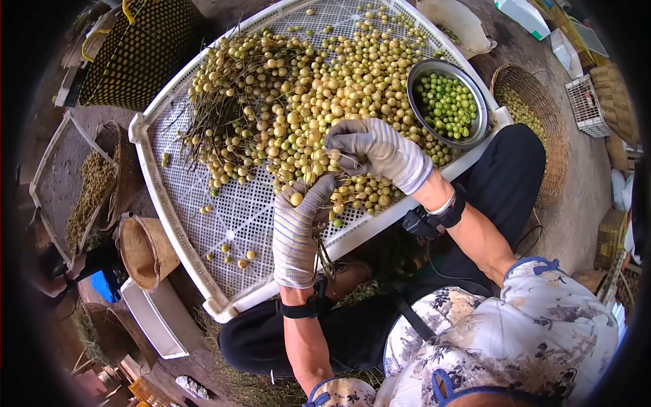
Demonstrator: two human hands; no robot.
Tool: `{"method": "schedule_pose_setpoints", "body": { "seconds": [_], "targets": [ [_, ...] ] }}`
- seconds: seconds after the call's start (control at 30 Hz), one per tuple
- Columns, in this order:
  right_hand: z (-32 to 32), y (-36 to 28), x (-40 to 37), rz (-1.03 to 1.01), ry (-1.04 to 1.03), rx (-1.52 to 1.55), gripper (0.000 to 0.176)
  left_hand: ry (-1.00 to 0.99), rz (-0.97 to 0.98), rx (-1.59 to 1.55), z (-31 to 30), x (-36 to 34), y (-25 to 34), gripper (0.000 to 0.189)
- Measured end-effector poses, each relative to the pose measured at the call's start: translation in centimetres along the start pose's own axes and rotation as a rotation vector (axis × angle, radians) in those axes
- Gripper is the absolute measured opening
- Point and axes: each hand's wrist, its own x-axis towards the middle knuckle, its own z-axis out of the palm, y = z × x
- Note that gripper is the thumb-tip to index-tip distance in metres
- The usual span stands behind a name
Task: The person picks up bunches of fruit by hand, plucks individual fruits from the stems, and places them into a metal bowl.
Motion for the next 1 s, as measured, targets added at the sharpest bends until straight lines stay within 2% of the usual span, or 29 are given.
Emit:
{"method": "schedule_pose_setpoints", "body": {
  "seconds": [0.13, 0.3, 0.4, 0.43, 0.53, 0.57, 0.67, 0.7, 0.8, 0.83, 0.93, 0.97, 1.0],
  "targets": [
    [-0.3, 0.4, 0.4, -0.239, -0.182, -0.316, 0.041, -0.021, -0.025, -0.007, 0.2, 0.0, 0.1, 0.02],
    [-0.1, -0.8, -0.6, -0.091, -0.24, -0.368, 0.055, -0.02, -0.001, 0.015, -0.5, 0.3, -0.5, 0.02],
    [-0.3, -1.1, -1.2, -0.108, -0.201, -0.388, 0.055, 0.061, 0.007, 0.019, 0.0, 0.4, -0.5, 0.019],
    [-0.2, -1.5, -1.5, -0.128, -0.162, -0.487, 0.052, -0.002, 0.007, -0.018, -0.1, 0.4, -0.5, 0.019],
    [0.3, -1.1, -1.7, -0.165, -0.073, -0.471, 0.05, 0.09, -0.002, 0.034, 0.5, 0.2, -0.6, 0.02],
    [0.3, -1.5, -2.0, -0.175, -0.088, -0.434, 0.043, 0.066, 0.009, 0.03, 0.5, 0.3, -0.6, 0.02],
    [-0.6, 0.5, -1.1, -0.096, -0.126, -0.026, 0.036, 0.002, 0.019, 0.01, 0.3, 0.2, -0.5, 0.019],
    [-0.8, 0.7, -0.6, -0.141, -0.182, 0.082, 0.03, -0.015, 0.005, 0.0, 0.1, 0.1, -0.4, 0.019],
    [-1.1, 0.3, -0.7, -0.135, -0.006, -0.022, 0.038, -0.023, -0.025, 0.031, 0.0, -0.2, 0.0, 0.016],
    [-0.8, -0.3, -0.9, -0.078, -0.057, -0.064, 0.034, -0.005, -0.034, 0.082, 0.1, -0.2, 0.0, 0.016],
    [-0.8, -1.3, -0.7, -0.017, -0.249, -0.583, 0.048, -0.035, -0.079, 0.164, 0.4, 0.3, -0.4, 0.014],
    [-1.1, -0.9, -0.1, -0.017, -0.364, -0.6, 0.048, -0.04, -0.103, 0.169, -0.2, 0.5, -0.9, 0.014],
    [0.0, -1.6, -0.3, -0.144, -0.424, -0.586, 0.045, -0.043, -0.126, 0.174, -0.4, 0.5, -0.9, 0.013]
  ]
}}
